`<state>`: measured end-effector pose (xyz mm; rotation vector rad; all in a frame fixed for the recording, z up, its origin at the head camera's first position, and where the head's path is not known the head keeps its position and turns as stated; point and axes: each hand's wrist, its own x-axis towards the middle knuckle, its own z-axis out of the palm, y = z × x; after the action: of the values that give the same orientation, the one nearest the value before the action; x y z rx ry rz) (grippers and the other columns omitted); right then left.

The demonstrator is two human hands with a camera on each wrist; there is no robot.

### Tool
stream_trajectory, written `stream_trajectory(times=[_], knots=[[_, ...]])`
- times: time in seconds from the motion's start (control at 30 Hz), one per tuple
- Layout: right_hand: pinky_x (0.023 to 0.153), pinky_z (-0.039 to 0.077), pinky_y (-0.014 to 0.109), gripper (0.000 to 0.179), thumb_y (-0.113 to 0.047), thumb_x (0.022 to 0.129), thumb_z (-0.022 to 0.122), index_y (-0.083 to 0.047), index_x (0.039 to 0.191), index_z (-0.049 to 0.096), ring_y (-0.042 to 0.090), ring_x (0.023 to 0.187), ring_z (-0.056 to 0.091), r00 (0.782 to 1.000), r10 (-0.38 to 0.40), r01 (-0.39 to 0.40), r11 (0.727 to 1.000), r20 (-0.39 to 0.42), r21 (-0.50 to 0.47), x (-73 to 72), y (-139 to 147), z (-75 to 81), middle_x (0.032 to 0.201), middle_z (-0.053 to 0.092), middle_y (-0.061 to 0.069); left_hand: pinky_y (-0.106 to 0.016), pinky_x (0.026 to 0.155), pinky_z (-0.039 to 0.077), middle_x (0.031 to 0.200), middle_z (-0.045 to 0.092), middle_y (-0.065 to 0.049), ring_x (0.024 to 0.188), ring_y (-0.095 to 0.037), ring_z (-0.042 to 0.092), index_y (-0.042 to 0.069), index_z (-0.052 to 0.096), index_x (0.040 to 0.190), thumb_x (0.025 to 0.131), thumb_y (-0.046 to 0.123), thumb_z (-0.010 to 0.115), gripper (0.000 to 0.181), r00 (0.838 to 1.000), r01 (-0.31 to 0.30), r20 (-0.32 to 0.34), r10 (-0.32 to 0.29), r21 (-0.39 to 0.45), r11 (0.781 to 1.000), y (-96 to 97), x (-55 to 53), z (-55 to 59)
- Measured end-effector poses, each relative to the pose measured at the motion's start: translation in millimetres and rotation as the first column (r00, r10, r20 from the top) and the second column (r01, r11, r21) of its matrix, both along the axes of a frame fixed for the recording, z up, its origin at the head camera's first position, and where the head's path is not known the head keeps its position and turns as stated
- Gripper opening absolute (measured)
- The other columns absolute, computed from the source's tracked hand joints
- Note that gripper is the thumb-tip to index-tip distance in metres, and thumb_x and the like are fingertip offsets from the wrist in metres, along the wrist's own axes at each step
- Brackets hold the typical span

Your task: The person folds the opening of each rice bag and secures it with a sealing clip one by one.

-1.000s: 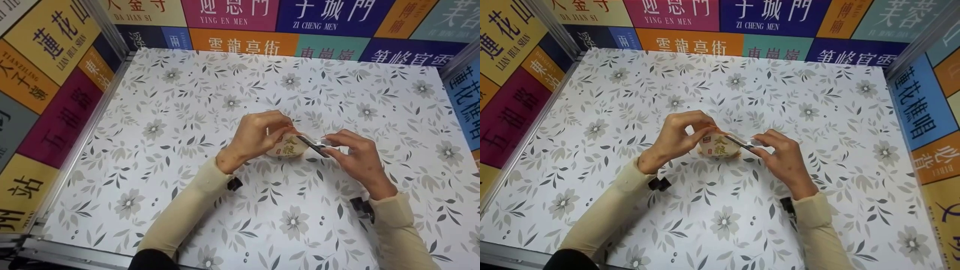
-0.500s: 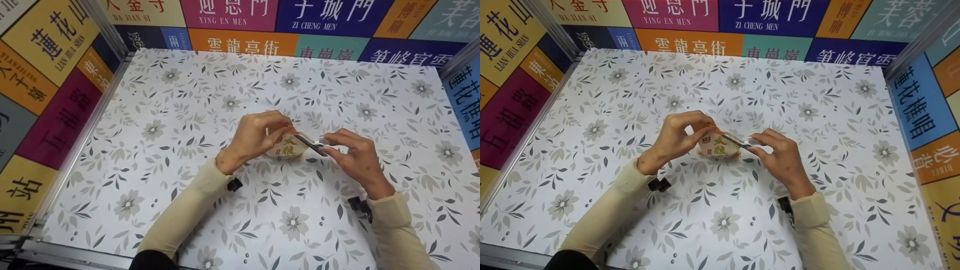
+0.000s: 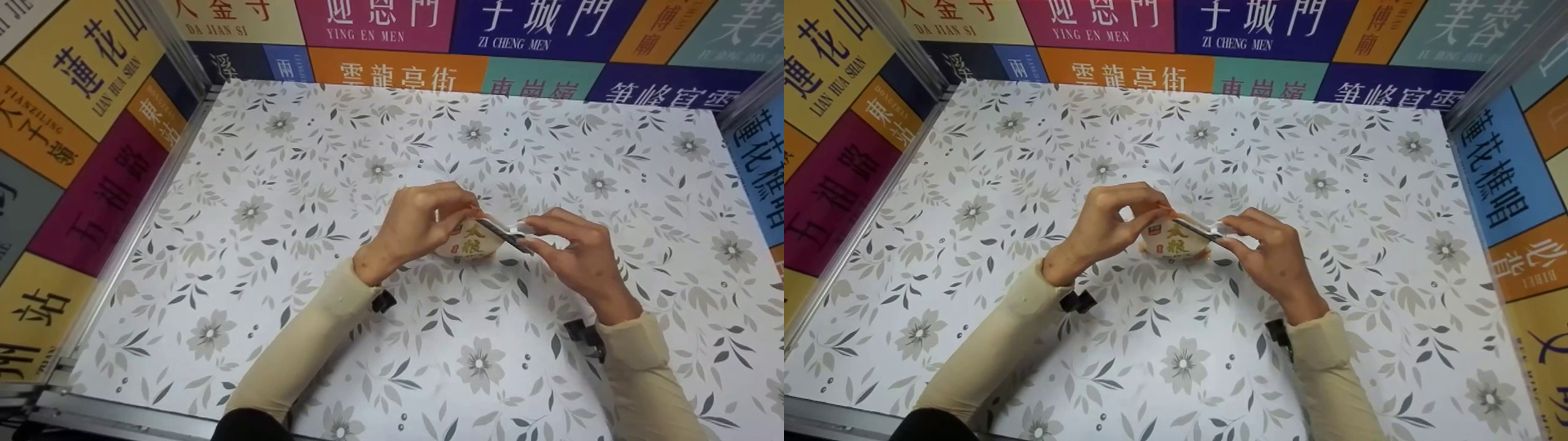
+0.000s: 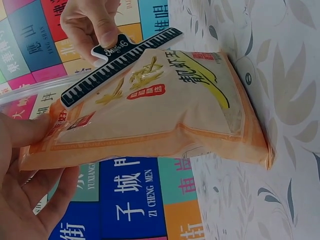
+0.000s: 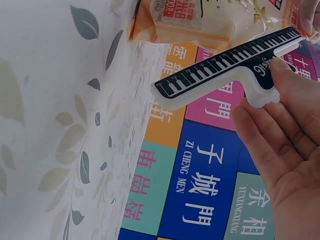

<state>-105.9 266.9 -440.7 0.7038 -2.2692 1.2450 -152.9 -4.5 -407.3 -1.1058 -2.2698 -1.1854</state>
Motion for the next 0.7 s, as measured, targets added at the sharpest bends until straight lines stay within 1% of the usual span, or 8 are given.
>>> stream_trajectory(times=[0.1,0.27,0.47,0.6,0.7], knots=[[0.083,0.052,0.008,0.036,0.016,0.069,0.087,-0.001,0.100,0.082,-0.001,0.086,0.069,1.000,-0.012,0.012,1.000,0.002,0.007,0.3,-1.5,1.3,0.087,0.077,0.012,-0.019,0.076,0.057,0.097,0.082,0.000,0.078,-0.009,0.073,0.010,0.081,0.102,0.096,0.017,0.076,0.011,1.000,-0.002,0.006,0.002,-0.001,1.000,-0.2,-0.5,-0.4],[0.083,0.051,0.007,0.035,0.015,0.069,0.087,-0.001,0.100,0.082,-0.002,0.085,0.069,1.000,-0.025,0.025,1.000,0.002,0.019,0.2,-2.4,1.0,0.087,0.077,0.012,-0.018,0.078,0.057,0.098,0.081,-0.001,0.079,-0.010,0.073,0.009,0.081,0.103,0.096,0.016,0.075,0.011,1.000,0.004,0.024,-0.005,0.004,1.000,-0.4,-0.7,-1.2],[0.085,0.053,0.007,0.036,0.016,0.069,0.087,0.000,0.101,0.081,-0.003,0.089,0.070,1.000,-0.027,0.027,0.999,0.007,0.018,0.0,-1.1,-0.5,0.089,0.078,0.012,-0.019,0.083,0.057,0.102,0.081,0.000,0.084,-0.010,0.072,0.010,0.080,0.107,0.096,0.019,0.076,0.014,0.999,0.003,0.043,-0.002,-0.031,1.000,-0.9,-0.8,-2.7],[0.083,0.053,0.007,0.038,0.016,0.070,0.087,-0.001,0.103,0.081,-0.004,0.089,0.071,1.000,-0.022,0.022,1.000,0.018,0.014,-0.1,-0.7,0.1,0.090,0.077,0.011,-0.020,0.088,0.057,0.105,0.080,0.002,0.091,-0.009,0.073,0.013,0.078,0.108,0.097,0.024,0.075,0.016,0.998,0.005,0.063,-0.002,-0.052,0.999,-1.7,-0.9,-3.1],[0.082,0.053,0.008,0.038,0.016,0.070,0.087,0.000,0.104,0.081,-0.003,0.088,0.071,0.999,-0.022,0.021,1.000,0.025,0.009,-0.2,-0.5,0.1,0.090,0.077,0.012,-0.021,0.092,0.057,0.108,0.079,0.001,0.098,-0.010,0.074,0.012,0.075,0.110,0.098,0.026,0.074,0.018,0.998,0.011,0.065,-0.009,-0.039,0.999,-2.4,-1.2,-3.6]])
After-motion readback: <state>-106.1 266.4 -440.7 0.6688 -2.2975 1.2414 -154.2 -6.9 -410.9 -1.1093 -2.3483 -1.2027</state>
